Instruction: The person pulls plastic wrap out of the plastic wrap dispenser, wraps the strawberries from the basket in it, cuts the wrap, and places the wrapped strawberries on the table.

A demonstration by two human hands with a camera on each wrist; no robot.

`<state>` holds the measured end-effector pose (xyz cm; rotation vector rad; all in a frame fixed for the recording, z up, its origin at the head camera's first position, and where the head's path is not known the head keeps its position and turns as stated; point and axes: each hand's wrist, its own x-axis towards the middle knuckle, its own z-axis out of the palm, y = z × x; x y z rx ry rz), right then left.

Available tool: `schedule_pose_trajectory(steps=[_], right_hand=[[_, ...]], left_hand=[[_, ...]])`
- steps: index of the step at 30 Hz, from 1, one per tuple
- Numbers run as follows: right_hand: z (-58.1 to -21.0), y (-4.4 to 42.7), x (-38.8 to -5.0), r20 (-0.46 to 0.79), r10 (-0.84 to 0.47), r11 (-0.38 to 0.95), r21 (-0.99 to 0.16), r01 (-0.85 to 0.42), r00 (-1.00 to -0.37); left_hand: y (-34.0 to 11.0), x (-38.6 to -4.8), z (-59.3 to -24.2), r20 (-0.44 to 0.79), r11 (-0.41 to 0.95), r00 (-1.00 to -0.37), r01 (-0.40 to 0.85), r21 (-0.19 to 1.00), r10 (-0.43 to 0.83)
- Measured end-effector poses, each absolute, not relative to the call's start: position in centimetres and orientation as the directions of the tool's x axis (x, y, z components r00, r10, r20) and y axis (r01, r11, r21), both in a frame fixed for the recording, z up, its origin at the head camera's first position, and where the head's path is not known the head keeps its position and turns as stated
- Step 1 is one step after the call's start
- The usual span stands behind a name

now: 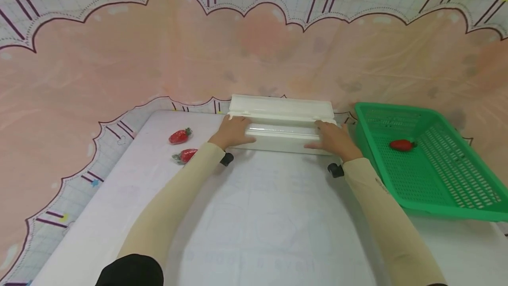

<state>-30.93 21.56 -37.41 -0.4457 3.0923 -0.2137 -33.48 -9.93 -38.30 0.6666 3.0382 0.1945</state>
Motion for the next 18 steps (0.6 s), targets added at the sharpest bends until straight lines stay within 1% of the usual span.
schedule_pose_trajectory(steps=[4, 6, 9, 12, 18], right_hand=[[-37.1, 21.6, -31.4, -0.004, -0.263, 0.95, -0.174, -0.259, -0.965], [-37.0, 21.6, -31.6, 0.008, -0.259, 0.948, -0.191, -0.256, -0.966], [-37.0, 21.7, -32.0, 0.053, -0.257, 0.943, -0.204, -0.263, -0.965], [-37.2, 21.7, -32.2, 0.105, -0.253, 0.943, -0.195, -0.27, -0.962], [-37.4, 21.4, -32.3, 0.219, -0.246, 0.951, -0.137, -0.279, -0.944]], left_hand=[[-10.1, -33.9, -37.7, -0.017, 0.887, -0.902, 0.421, 0.189, 0.432], [-10.3, -33.9, -37.4, 0.011, 0.883, -0.905, 0.417, 0.218, 0.425], [-10.3, -33.9, -36.9, 0.087, 0.886, -0.909, 0.418, 0.203, 0.408], [-10.3, -33.9, -36.9, 0.165, 0.897, -0.901, 0.423, 0.127, 0.401], [-10.2, -34.2, -37.5, 0.284, 0.909, -0.864, 0.404, -0.104, 0.416]])
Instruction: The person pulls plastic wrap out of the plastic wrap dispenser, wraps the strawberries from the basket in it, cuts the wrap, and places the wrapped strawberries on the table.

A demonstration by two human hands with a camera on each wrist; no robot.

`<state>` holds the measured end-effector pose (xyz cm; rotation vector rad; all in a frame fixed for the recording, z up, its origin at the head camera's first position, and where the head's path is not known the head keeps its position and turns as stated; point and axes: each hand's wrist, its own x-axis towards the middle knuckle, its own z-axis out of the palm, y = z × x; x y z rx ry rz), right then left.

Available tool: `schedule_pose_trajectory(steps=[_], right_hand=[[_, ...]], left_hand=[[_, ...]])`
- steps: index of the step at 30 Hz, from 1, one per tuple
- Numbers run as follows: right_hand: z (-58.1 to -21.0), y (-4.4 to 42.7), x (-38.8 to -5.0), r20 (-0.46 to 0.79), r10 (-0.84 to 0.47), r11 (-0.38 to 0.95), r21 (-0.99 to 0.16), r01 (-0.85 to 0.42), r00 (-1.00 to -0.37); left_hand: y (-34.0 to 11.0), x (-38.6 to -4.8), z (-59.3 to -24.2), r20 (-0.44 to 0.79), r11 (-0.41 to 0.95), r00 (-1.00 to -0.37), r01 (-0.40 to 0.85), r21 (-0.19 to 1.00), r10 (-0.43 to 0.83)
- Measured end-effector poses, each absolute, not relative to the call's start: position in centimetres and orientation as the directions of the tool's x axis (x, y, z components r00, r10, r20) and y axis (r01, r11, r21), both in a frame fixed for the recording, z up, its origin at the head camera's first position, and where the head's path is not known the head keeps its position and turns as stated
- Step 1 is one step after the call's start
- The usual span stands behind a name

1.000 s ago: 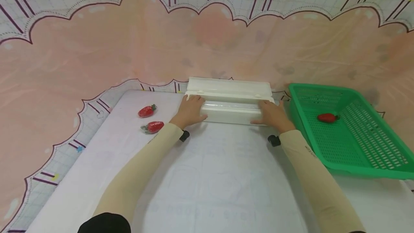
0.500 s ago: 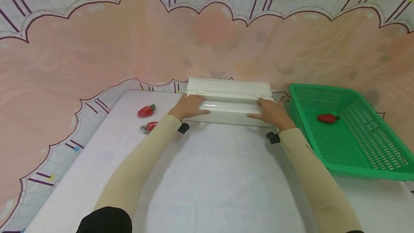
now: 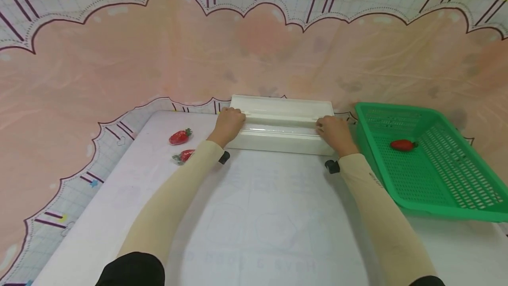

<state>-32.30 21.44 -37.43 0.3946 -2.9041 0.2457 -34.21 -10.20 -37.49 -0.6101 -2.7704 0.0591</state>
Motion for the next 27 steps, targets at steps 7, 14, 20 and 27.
schedule_pose_trajectory(steps=[7, 14, 20, 27], right_hand=[[-37.8, 21.3, -32.3, 0.293, -0.23, 0.966, -0.044, -0.253, -0.928], [-38.4, 21.4, -31.9, 0.372, -0.224, 0.966, -0.037, -0.255, -0.901], [-39.3, 21.6, -31.6, 0.514, -0.223, 0.959, -0.036, -0.281, -0.828], [-40.5, 22.0, -31.8, 0.732, -0.217, 0.957, 0.028, -0.29, -0.646]], left_hand=[[-10.0, -34.1, -37.9, 0.344, 0.931, -0.866, 0.329, -0.157, 0.364], [-10.3, -34.1, -38.7, 0.445, 0.951, -0.844, 0.299, -0.076, 0.3], [-10.5, -33.8, -39.2, 0.47, 0.961, -0.846, 0.275, -0.015, 0.25], [-10.4, -32.9, -39.4, 0.551, 0.964, -0.805, 0.268, 0.008, 0.219]])
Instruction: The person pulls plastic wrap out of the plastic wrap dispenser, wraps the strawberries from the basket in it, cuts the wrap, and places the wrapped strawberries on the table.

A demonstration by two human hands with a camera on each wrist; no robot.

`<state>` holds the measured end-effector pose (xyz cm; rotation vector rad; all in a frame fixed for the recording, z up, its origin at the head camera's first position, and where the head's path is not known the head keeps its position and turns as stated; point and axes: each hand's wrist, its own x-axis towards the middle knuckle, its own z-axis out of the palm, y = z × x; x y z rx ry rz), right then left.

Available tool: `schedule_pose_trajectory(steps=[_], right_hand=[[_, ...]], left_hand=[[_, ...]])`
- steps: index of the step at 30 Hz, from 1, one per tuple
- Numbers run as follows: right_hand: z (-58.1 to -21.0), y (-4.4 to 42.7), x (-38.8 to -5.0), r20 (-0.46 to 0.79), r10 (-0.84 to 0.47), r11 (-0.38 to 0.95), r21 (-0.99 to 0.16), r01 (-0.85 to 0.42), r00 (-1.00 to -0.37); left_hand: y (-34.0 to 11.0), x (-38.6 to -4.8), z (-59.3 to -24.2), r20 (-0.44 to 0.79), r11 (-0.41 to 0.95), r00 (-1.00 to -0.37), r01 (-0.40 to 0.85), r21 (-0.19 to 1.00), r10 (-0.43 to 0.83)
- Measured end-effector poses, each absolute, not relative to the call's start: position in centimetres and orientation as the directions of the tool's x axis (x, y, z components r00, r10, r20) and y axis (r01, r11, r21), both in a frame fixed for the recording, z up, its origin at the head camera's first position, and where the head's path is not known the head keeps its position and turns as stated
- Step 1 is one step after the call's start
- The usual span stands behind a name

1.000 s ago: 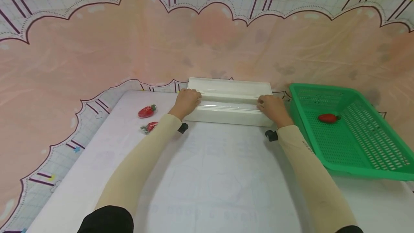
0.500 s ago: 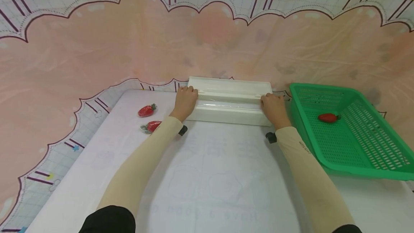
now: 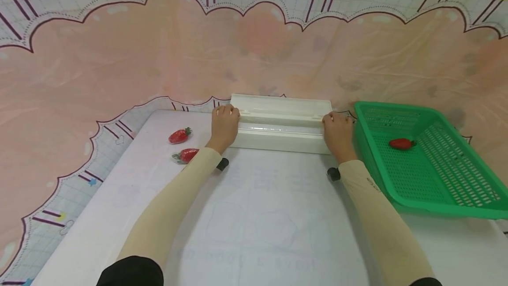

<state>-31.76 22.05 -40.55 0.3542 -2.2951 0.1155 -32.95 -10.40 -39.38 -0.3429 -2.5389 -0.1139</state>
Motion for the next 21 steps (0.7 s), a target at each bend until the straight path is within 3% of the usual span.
schedule_pose_trajectory(steps=[7, 14, 21], right_hand=[[-40.8, 22.1, -32.3, 0.876, -0.167, 0.955, 0.03, -0.295, -0.453], [-40.0, 22.2, -31.7, 0.876, -0.15, 0.947, -0.006, -0.322, -0.458], [-38.8, 22.4, -31.5, 0.872, -0.137, 0.938, -0.037, -0.344, -0.469]], left_hand=[[-10.6, -32.2, -39.2, 0.69, 0.962, -0.689, 0.269, -0.042, 0.223], [-10.9, -32.1, -38.8, 0.769, 0.955, -0.592, 0.285, -0.081, 0.242], [-11.0, -31.9, -38.2, 0.794, 0.95, -0.557, 0.3, -0.081, 0.244]])
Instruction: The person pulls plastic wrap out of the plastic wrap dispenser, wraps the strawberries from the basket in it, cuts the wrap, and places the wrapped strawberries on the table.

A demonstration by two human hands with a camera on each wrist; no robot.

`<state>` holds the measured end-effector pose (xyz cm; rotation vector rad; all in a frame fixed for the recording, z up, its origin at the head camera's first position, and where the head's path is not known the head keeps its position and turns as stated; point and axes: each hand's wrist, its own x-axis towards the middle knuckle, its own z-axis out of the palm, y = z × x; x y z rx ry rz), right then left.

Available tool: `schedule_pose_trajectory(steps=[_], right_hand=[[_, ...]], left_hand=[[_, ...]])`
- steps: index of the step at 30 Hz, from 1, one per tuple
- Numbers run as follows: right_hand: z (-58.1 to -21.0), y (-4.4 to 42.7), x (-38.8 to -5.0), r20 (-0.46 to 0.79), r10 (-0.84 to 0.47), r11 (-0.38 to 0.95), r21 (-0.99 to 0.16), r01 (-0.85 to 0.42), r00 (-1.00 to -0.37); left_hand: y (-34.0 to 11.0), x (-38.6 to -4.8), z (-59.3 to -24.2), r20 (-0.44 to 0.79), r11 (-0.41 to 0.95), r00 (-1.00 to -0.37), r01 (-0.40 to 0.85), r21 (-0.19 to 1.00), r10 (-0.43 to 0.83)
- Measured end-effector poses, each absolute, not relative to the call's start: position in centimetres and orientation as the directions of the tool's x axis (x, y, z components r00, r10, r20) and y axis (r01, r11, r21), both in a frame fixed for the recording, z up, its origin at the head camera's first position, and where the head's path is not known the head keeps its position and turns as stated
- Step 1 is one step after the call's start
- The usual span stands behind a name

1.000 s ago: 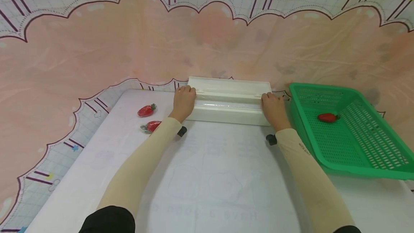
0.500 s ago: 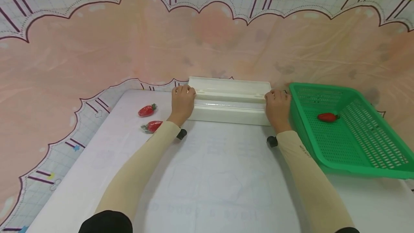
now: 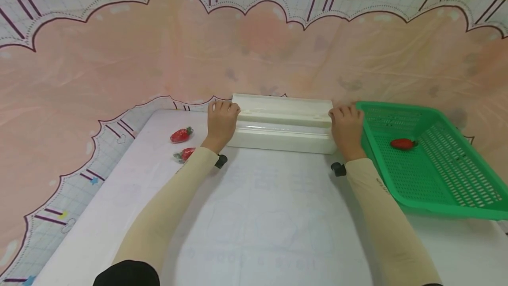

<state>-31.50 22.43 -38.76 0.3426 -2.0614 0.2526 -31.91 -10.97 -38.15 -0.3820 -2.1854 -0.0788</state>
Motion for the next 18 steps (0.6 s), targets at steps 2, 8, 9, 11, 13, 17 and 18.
schedule_pose_trajectory(steps=[2, 8, 9, 11, 13, 17, 18], right_hand=[[-38.4, 22.4, -31.3, 0.864, -0.134, 0.935, -0.052, -0.351, -0.485], [-37.3, 22.5, -31.1, 0.852, -0.127, 0.936, -0.066, -0.345, -0.508], [-37.2, 22.5, -31.1, 0.851, -0.126, 0.936, -0.068, -0.345, -0.509], [-36.9, 22.5, -31.1, 0.85, -0.124, 0.935, -0.073, -0.348, -0.512], [-36.6, 22.6, -31.1, 0.846, -0.125, 0.935, -0.075, -0.348, -0.518], [-36.1, 22.6, -31.0, 0.837, -0.124, 0.934, -0.084, -0.348, -0.533], [-35.9, 22.6, -31.0, 0.834, -0.125, 0.935, -0.083, -0.345, -0.537]], left_hand=[[-11.0, -31.8, -38.0, 0.798, 0.949, -0.551, 0.303, -0.084, 0.246], [-11.0, -31.9, -37.5, 0.81, 0.95, -0.53, 0.298, -0.098, 0.249], [-11.0, -31.8, -37.4, 0.814, 0.949, -0.525, 0.3, -0.097, 0.249], [-11.0, -31.9, -37.2, 0.819, 0.948, -0.517, 0.301, -0.1, 0.25], [-11.0, -31.9, -37.0, 0.827, 0.949, -0.504, 0.299, -0.103, 0.249], [-10.9, -31.9, -36.5, 0.846, 0.947, -0.478, 0.31, -0.09, 0.236], [-10.9, -32.0, -36.4, 0.849, 0.947, -0.474, 0.311, -0.085, 0.232]])
